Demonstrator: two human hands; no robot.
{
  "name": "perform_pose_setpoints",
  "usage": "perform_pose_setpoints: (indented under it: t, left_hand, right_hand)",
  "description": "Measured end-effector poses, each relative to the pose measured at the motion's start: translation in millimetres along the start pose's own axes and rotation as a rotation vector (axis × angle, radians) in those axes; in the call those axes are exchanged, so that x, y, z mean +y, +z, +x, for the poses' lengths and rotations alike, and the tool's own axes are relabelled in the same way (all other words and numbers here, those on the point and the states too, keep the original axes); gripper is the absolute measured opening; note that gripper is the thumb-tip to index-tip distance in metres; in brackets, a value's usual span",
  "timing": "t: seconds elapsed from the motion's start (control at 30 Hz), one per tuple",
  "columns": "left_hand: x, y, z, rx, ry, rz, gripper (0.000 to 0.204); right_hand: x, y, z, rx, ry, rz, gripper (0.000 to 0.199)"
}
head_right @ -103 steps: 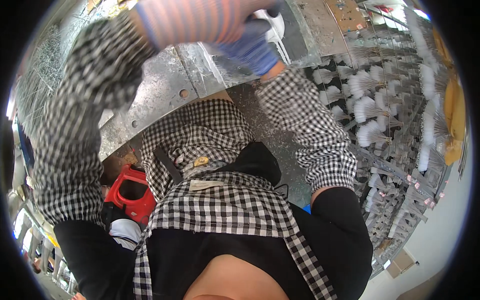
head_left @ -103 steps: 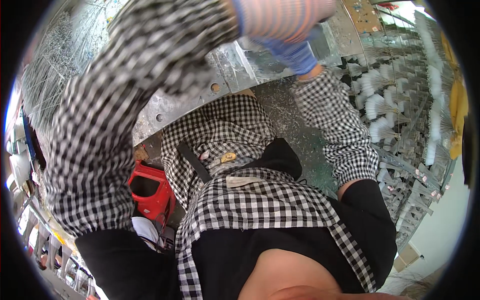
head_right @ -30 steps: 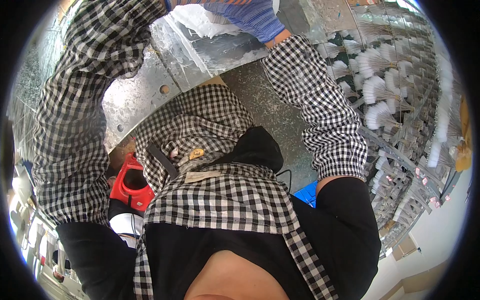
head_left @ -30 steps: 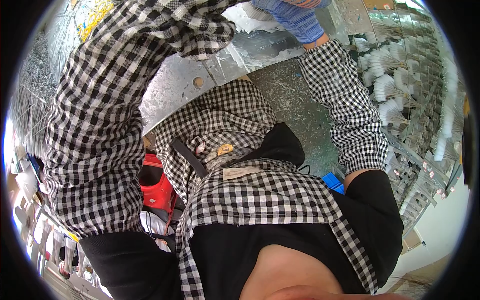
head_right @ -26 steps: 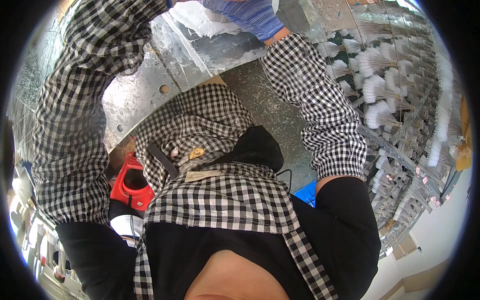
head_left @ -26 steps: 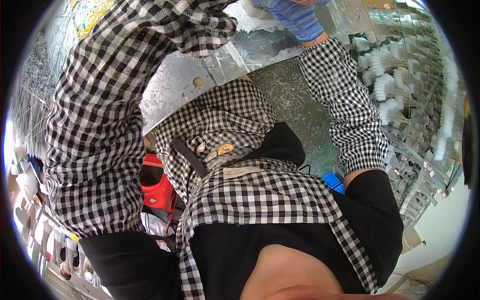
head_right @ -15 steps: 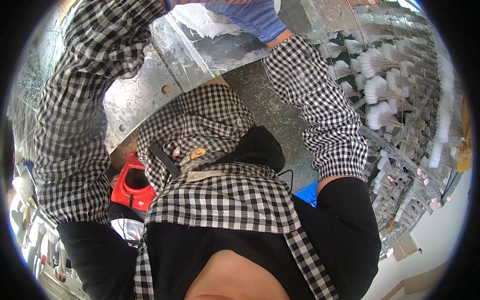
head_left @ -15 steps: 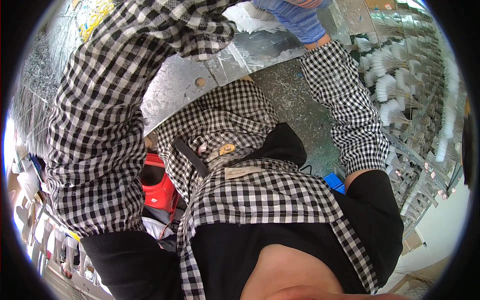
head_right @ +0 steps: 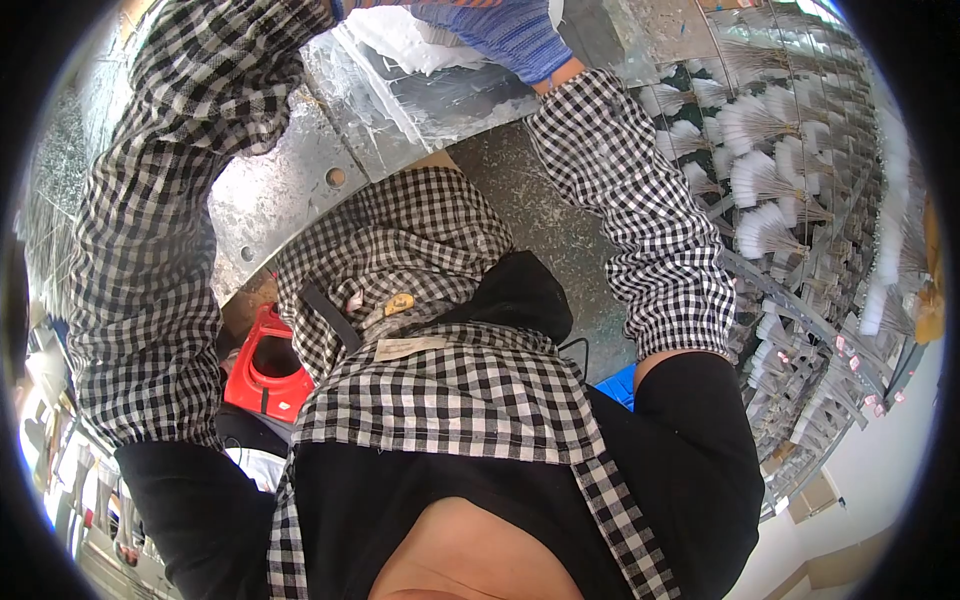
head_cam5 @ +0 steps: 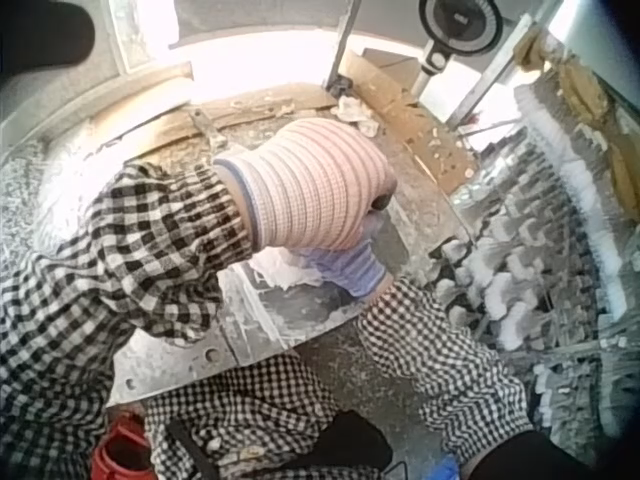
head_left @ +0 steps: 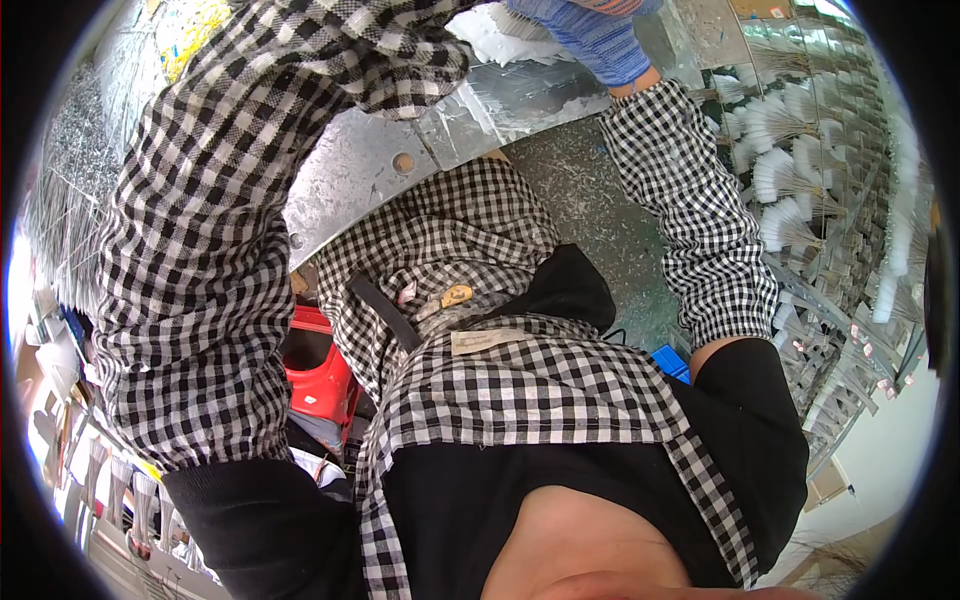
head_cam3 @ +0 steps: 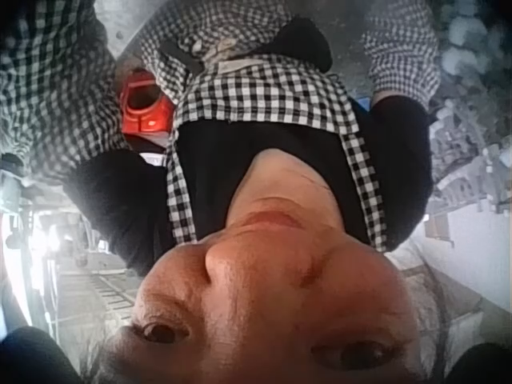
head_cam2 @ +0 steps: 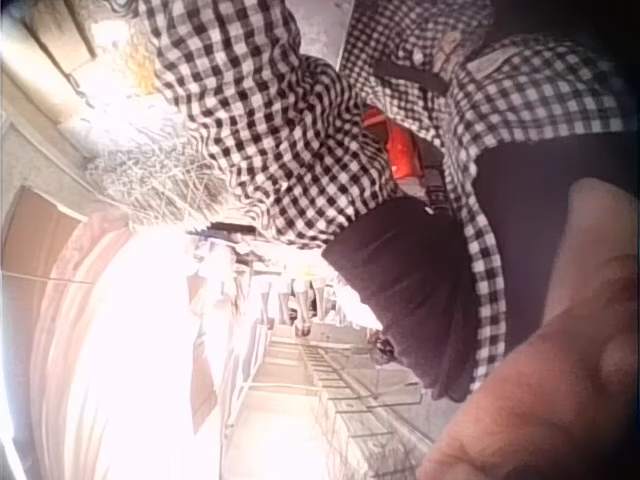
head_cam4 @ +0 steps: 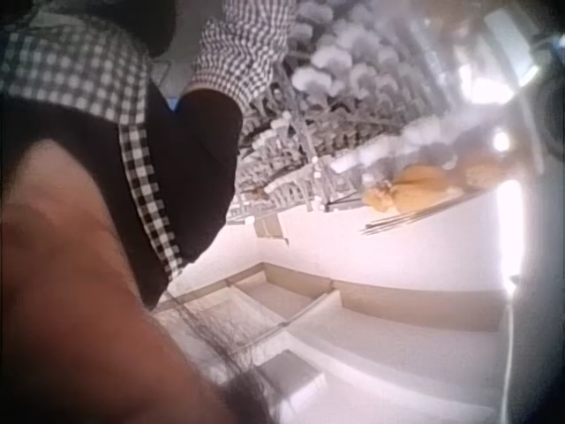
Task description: Bundling and aligning synthetic brush bristles for industrial manufacturing.
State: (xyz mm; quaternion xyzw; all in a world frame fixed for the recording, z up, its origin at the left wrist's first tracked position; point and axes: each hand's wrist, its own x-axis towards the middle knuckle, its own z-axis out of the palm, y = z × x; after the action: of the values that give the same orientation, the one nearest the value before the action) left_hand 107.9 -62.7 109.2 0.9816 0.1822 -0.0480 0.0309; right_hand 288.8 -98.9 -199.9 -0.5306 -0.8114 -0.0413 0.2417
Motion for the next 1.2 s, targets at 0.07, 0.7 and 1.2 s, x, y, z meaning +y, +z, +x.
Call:
perform_pose_setpoints:
  t: [0.07, 0.7, 1.2]
  left_hand:
    - [0.9, -1.1, -0.1, 0.005, 0.009, -0.044, 0.019]
    - [14.1, -7.6, 7.3, -0.131, -0.062, 0.034, 0.019]
    - [-8.4, 11.6, -19.6, 0.378, 0.11, -0.121, 0.067]
  right_hand:
    - [7.6, 0.6, -1.5, 0.003, 0.007, 0.004, 0.071]
    - [16.7, 9.4, -14.4, 0.019, 0.064, 0.071, 0.073]
    - [-39.5, -20.1, 12.4, 0.14, 0.045, 0.157, 0.075]
